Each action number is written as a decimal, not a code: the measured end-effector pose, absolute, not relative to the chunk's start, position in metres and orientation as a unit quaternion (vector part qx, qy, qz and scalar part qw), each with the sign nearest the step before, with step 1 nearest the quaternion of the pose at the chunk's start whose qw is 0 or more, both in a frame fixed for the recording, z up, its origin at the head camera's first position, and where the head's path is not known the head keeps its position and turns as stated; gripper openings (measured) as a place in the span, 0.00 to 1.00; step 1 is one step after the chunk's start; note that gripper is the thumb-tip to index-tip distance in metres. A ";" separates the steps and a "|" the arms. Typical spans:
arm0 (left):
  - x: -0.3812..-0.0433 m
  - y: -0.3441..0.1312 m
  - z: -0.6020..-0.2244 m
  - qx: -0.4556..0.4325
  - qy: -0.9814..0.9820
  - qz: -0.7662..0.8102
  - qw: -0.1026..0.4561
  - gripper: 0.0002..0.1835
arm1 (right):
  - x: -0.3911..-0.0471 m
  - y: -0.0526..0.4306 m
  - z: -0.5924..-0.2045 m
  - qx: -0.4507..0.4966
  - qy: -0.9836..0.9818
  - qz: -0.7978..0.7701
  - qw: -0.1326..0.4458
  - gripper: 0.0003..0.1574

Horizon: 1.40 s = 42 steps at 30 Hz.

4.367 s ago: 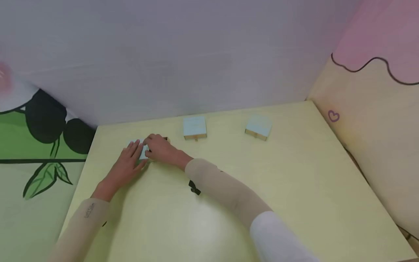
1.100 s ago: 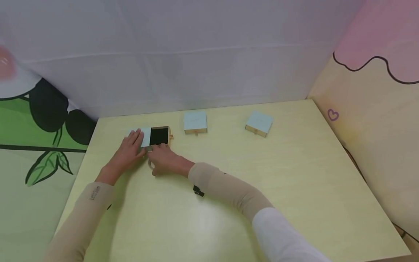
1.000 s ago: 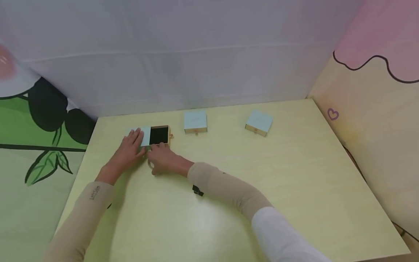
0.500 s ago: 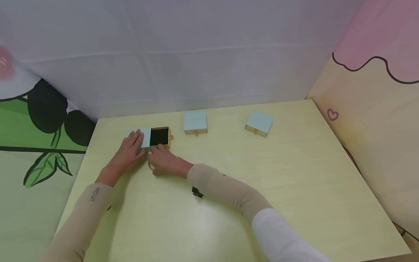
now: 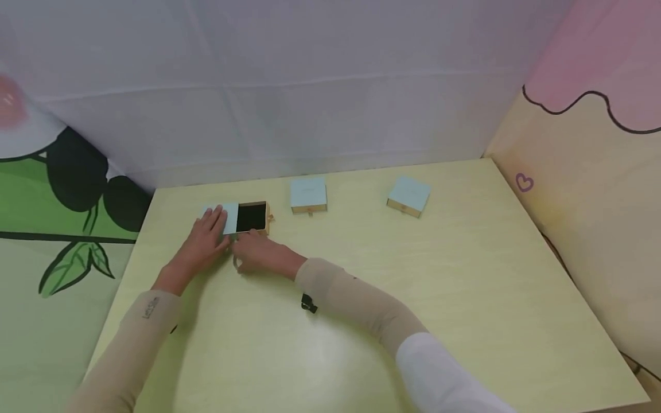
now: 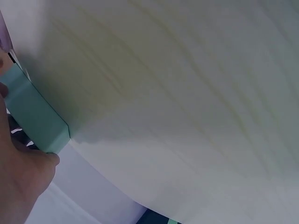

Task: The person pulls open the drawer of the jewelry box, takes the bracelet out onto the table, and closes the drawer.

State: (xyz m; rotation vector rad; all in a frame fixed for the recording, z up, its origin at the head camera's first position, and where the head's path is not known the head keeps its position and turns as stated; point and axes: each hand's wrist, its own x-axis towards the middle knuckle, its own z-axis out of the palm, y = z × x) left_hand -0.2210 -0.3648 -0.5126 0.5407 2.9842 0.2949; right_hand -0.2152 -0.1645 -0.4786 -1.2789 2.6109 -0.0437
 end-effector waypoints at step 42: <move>-0.227 -0.366 -0.522 0.164 0.980 0.106 0.043 0.37 | -0.274 -0.139 -0.500 -0.211 0.945 -0.221 0.115 0.04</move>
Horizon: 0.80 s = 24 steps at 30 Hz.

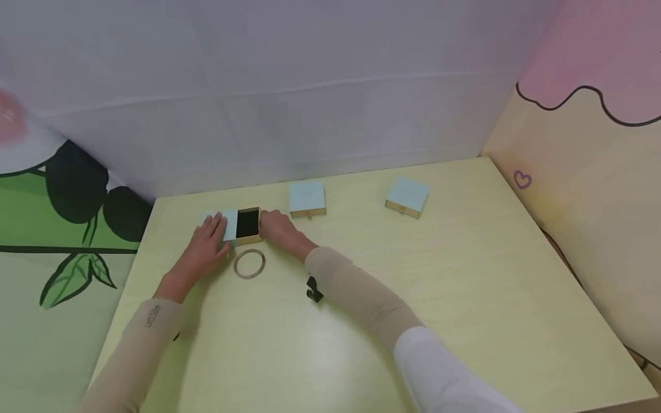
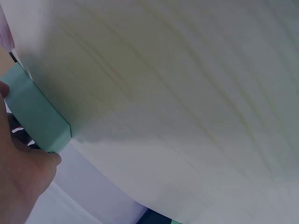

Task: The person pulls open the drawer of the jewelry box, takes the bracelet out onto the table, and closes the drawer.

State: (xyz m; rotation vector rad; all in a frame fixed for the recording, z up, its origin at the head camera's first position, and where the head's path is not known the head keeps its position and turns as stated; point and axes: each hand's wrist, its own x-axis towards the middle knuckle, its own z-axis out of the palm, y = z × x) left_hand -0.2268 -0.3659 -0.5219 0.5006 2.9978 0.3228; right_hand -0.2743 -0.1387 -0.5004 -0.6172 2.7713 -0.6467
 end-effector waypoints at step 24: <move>-0.218 -0.372 -0.518 0.147 0.980 0.123 0.051 0.37 | -0.269 -0.170 -0.493 -0.249 0.938 -0.220 0.101 0.05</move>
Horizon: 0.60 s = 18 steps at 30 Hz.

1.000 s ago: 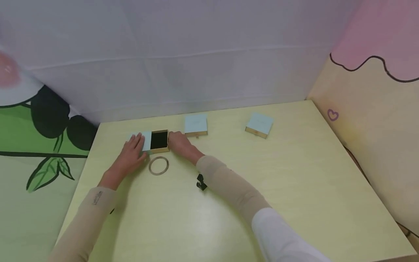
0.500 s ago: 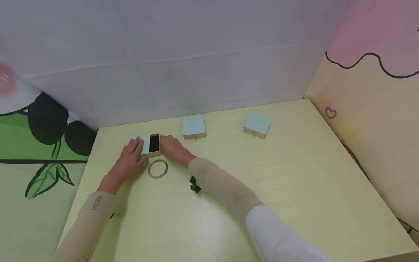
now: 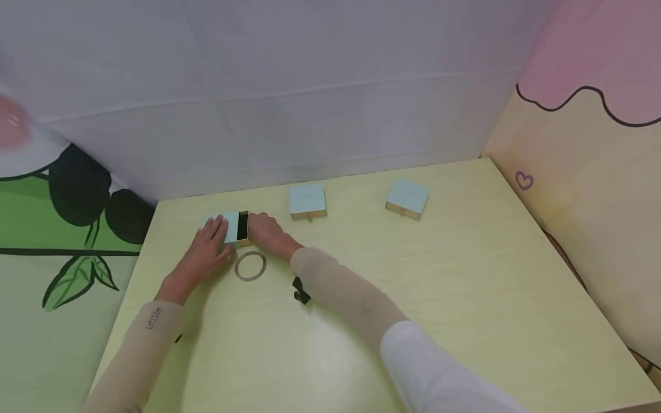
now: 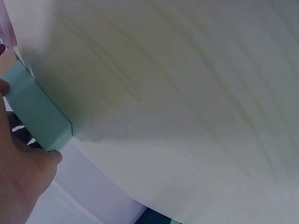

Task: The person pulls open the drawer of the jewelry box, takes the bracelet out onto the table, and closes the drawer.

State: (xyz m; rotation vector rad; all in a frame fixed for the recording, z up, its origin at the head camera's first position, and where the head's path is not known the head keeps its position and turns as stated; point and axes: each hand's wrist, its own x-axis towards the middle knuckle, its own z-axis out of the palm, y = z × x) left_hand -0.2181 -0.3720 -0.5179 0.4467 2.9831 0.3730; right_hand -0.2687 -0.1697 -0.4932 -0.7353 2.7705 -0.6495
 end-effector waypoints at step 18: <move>-0.221 -0.370 -0.518 0.148 0.980 0.132 0.013 0.37 | -0.270 -0.181 -0.497 -0.258 0.926 -0.255 0.105 0.08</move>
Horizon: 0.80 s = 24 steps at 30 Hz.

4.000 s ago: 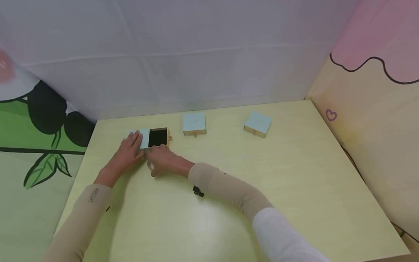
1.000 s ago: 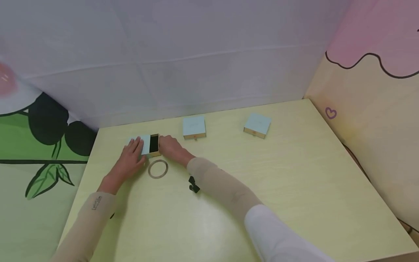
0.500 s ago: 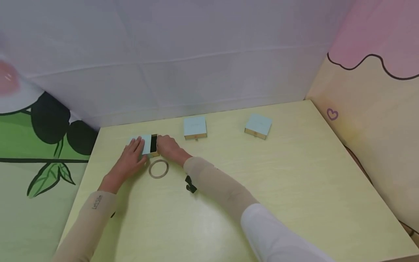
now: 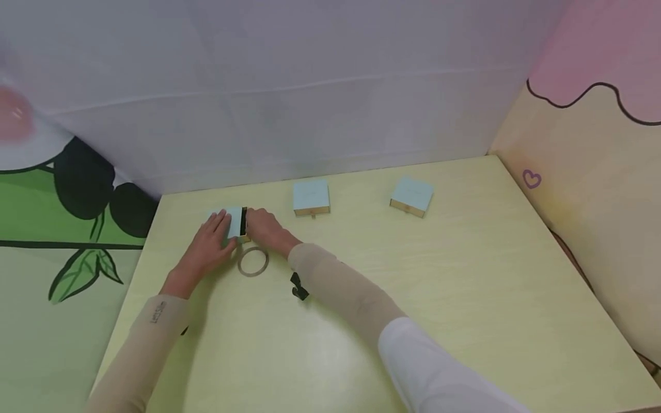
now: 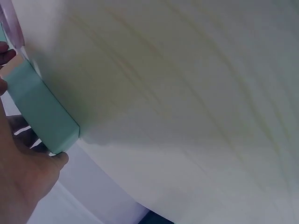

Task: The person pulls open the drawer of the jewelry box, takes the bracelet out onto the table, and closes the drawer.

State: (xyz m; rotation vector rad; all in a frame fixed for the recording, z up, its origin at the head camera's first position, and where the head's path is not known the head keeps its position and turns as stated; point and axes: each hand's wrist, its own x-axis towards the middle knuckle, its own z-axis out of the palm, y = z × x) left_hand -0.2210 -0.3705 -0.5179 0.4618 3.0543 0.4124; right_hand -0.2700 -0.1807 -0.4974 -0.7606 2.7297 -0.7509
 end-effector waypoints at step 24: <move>-0.221 -0.358 -0.504 0.120 0.983 0.134 0.034 0.41 | -0.271 -0.170 -0.490 -0.315 0.903 -0.267 0.120 0.16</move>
